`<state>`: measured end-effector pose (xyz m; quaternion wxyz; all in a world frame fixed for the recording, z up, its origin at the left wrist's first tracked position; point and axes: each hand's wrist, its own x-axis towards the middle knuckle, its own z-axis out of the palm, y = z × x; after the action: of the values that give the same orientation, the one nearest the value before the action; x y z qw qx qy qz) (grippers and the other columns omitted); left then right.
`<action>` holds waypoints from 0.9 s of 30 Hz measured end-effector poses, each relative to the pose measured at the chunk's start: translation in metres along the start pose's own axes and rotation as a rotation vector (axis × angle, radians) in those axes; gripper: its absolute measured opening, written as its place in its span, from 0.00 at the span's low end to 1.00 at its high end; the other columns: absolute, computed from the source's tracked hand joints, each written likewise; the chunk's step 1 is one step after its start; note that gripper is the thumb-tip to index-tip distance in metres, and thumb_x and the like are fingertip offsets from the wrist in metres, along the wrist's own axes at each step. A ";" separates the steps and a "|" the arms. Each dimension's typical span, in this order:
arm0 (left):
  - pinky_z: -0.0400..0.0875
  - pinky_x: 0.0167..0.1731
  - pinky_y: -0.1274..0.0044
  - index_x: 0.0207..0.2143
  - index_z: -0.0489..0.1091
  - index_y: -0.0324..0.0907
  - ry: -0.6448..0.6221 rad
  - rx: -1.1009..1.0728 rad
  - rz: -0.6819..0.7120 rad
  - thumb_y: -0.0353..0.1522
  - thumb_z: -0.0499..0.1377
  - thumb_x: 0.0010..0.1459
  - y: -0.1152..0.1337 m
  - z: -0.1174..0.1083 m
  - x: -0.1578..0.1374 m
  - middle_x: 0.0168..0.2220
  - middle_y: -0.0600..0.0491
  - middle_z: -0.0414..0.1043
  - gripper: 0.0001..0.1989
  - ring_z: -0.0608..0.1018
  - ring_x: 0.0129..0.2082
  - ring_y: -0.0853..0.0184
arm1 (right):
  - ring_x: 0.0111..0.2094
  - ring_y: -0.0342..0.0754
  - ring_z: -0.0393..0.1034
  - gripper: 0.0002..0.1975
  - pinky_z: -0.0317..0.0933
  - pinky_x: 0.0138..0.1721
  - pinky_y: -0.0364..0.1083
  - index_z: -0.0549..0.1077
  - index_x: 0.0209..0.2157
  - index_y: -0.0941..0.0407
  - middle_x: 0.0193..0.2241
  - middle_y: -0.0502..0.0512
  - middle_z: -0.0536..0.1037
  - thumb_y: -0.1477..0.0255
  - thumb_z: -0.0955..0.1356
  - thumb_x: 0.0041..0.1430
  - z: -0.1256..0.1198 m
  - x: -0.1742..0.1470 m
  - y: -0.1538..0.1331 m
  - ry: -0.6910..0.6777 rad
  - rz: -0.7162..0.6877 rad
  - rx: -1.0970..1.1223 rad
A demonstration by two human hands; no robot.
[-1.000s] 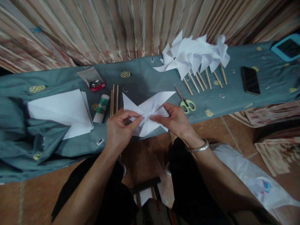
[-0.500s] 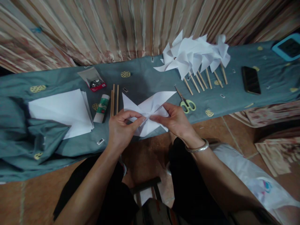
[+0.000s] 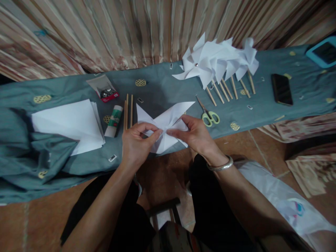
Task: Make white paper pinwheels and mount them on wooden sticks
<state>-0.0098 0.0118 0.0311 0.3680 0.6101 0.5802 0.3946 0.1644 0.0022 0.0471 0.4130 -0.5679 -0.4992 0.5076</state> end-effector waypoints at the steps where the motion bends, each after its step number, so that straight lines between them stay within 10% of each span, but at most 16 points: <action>1: 0.64 0.21 0.79 0.24 0.75 0.45 0.002 0.005 0.005 0.33 0.66 0.47 0.000 0.000 0.000 0.23 0.58 0.73 0.03 0.73 0.23 0.71 | 0.26 0.41 0.62 0.11 0.55 0.26 0.41 0.74 0.31 0.58 0.25 0.47 0.73 0.68 0.74 0.44 0.000 0.000 0.001 -0.004 -0.001 0.006; 27: 0.67 0.27 0.78 0.23 0.76 0.46 0.021 0.030 0.023 0.35 0.67 0.46 0.001 0.002 0.001 0.25 0.58 0.75 0.05 0.73 0.24 0.70 | 0.25 0.40 0.60 0.11 0.55 0.25 0.41 0.74 0.30 0.57 0.24 0.46 0.71 0.67 0.74 0.46 0.001 0.000 0.007 -0.006 -0.018 0.030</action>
<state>-0.0077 0.0125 0.0310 0.3481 0.6181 0.5827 0.3966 0.1643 0.0006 0.0404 0.4244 -0.5557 -0.4979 0.5130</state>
